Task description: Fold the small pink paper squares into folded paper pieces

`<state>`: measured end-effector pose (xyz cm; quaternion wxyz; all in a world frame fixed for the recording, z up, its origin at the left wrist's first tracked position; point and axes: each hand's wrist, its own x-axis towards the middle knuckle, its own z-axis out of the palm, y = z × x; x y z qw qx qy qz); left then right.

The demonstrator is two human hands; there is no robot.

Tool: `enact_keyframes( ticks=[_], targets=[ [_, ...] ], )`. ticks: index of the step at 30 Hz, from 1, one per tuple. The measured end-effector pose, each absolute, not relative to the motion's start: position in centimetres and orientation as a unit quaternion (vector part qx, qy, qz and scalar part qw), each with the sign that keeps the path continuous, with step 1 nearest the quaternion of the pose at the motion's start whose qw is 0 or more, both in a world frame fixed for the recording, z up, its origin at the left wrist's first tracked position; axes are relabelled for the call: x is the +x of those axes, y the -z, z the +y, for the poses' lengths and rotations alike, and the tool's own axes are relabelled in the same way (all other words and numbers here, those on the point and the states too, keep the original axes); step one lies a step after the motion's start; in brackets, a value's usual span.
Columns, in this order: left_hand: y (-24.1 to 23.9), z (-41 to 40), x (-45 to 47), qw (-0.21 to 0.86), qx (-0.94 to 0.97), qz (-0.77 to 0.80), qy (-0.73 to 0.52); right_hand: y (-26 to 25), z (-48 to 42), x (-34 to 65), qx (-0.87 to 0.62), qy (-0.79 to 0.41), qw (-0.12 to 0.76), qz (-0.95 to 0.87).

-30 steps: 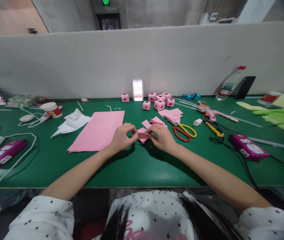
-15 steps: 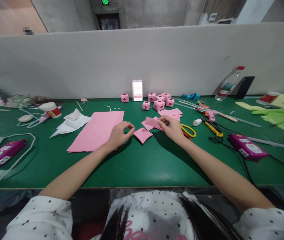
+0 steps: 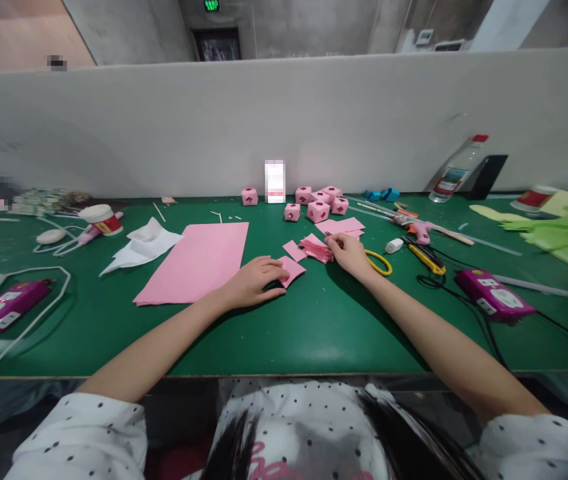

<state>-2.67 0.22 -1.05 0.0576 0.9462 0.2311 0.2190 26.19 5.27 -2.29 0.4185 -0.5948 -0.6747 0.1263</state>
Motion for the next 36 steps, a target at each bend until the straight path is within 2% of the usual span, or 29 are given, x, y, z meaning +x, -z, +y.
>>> enact_keyframes(
  ticks=[5, 14, 19, 24, 28, 32, 36],
  targets=[
    [1.4, 0.6, -2.4, 0.028, 0.942, 0.235, -0.237, 2.7, 5.7, 26.4, -0.568, -0.059, 0.448, -0.688],
    [1.5, 0.5, -2.6, -0.013, 0.925, 0.251, -0.284, 2.4, 4.8, 25.6, -0.549, -0.094, 0.478, -0.679],
    [1.5, 0.4, -2.6, 0.024, 0.915, 0.269, -0.3, 2.2, 3.9, 24.8, -0.521, -0.091, 0.481, -0.699],
    [0.5, -0.4, -2.5, 0.089, 0.862, 0.325, -0.378, 1.5, 2.4, 23.5, -0.487, -0.097, 0.497, -0.711],
    [-0.3, -1.0, -2.1, 0.178, 0.787, 0.374, -0.457, 0.8, 0.5, 21.8, -0.46, -0.142, 0.496, -0.723],
    [-0.3, -0.8, -1.8, 0.261, 0.708, 0.403, -0.518, 0.6, -0.9, 20.2, -0.472, -0.241, 0.477, -0.702],
    [-0.1, -0.7, -1.7, 0.253, 0.688, 0.391, -0.557, 0.5, -1.6, 19.2, -0.431, -0.404, 0.443, -0.675]
  ],
)
